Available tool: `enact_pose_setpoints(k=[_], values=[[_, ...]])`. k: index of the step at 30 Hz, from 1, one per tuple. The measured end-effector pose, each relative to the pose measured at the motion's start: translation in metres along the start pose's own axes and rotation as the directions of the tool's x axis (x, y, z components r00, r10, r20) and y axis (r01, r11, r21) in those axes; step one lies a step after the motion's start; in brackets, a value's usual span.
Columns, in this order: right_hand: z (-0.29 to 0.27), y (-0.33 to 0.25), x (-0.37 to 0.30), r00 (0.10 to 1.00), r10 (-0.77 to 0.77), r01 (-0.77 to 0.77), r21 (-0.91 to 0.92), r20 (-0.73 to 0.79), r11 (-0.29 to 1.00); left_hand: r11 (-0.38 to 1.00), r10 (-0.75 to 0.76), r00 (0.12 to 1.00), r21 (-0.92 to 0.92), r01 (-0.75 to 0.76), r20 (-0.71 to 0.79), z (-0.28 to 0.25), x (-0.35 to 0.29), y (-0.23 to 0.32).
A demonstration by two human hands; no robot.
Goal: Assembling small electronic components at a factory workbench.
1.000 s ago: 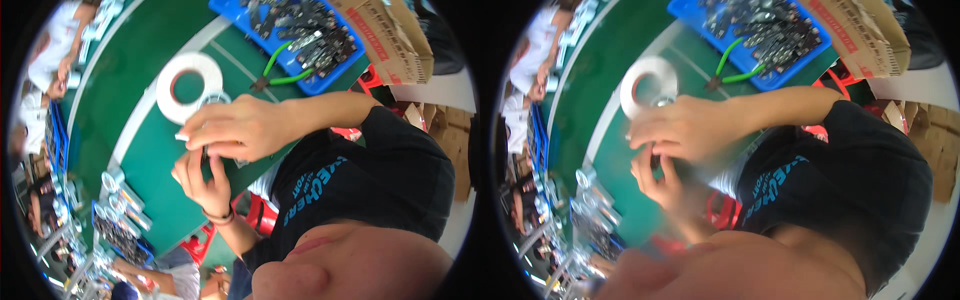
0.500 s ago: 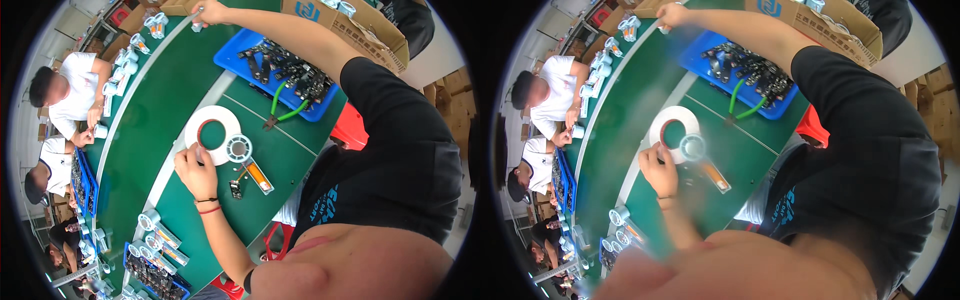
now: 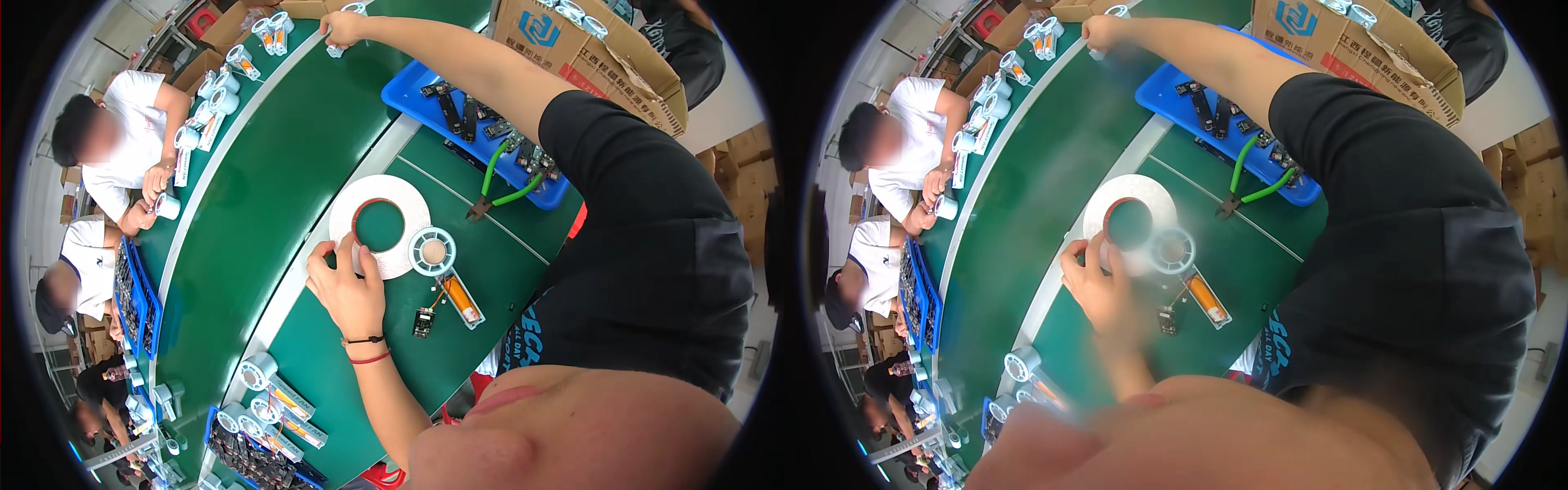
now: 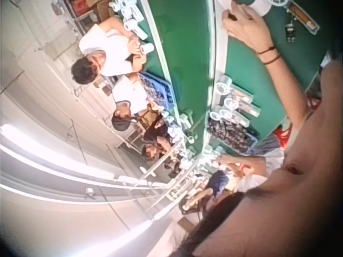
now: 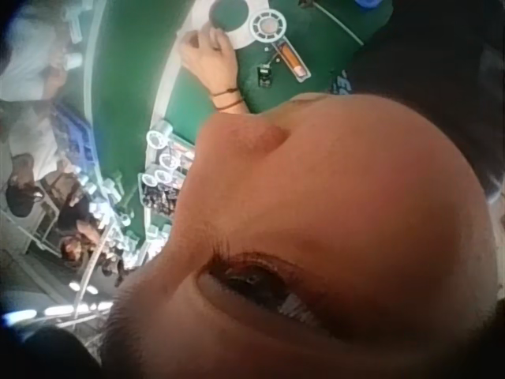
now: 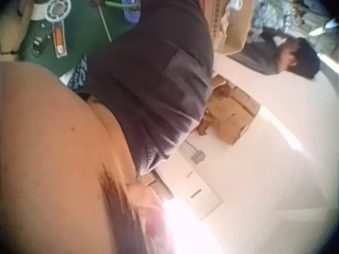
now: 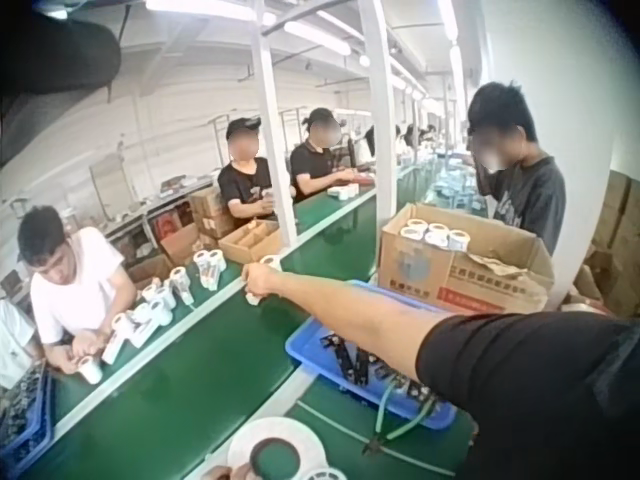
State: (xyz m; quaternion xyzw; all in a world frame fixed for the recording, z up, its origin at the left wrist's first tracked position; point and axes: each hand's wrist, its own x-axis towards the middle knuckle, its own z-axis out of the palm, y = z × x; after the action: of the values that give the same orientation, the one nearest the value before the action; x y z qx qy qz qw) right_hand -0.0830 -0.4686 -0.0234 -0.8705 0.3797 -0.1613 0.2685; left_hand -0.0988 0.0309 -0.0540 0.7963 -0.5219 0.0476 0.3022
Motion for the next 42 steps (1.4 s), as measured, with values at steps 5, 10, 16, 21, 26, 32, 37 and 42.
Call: enact_pose_setpoints(k=[5, 10, 16, 21, 26, 32, 37, 42], values=[[-0.003, 0.002, 0.001, 1.000, -0.020, 0.020, -0.231, 0.003, 0.973, 1.000, -0.008, 1.000, -0.027, 0.008, 0.006, 0.005, 0.007, 0.004], [0.007, -0.004, 0.007, 0.991, -0.131, 0.113, -0.446, -0.009, 0.888, 1.000, 0.005, 1.000, -0.025, -0.005, 0.002, 0.005, 0.008, 0.004], [0.014, -0.027, 0.007, 1.000, -0.014, 0.022, -0.487, 0.021, 0.873, 0.999, -0.027, 1.000, -0.033, 0.027, 0.005, 0.005, 0.004, 0.002], [0.008, -0.021, 0.007, 0.993, 0.019, 0.039, -0.470, 0.117, 0.882, 0.998, -0.045, 0.999, -0.051, 0.045, 0.005, 0.006, 0.002, 0.002], [0.030, -0.005, 0.017, 0.994, 0.080, -0.074, -0.081, 0.080, 0.994, 0.998, -0.030, 1.000, -0.055, 0.030, 0.010, 0.005, 0.002, 0.002], [0.069, -0.020, 0.005, 0.983, 0.157, -0.168, -0.125, -0.092, 0.978, 0.996, -0.034, 0.999, -0.084, 0.034, 0.005, 0.009, -0.002, 0.000], [0.082, -0.042, -0.007, 0.947, 0.268, -0.269, 0.016, -0.180, 0.963, 1.000, -0.001, 1.000, -0.027, 0.000, -0.011, 0.004, -0.001, -0.003], [0.078, -0.020, 0.007, 0.996, -0.087, 0.072, -0.432, -0.015, 0.899, 0.993, -0.028, 0.999, -0.115, 0.024, -0.029, 0.006, 0.001, 0.000]])
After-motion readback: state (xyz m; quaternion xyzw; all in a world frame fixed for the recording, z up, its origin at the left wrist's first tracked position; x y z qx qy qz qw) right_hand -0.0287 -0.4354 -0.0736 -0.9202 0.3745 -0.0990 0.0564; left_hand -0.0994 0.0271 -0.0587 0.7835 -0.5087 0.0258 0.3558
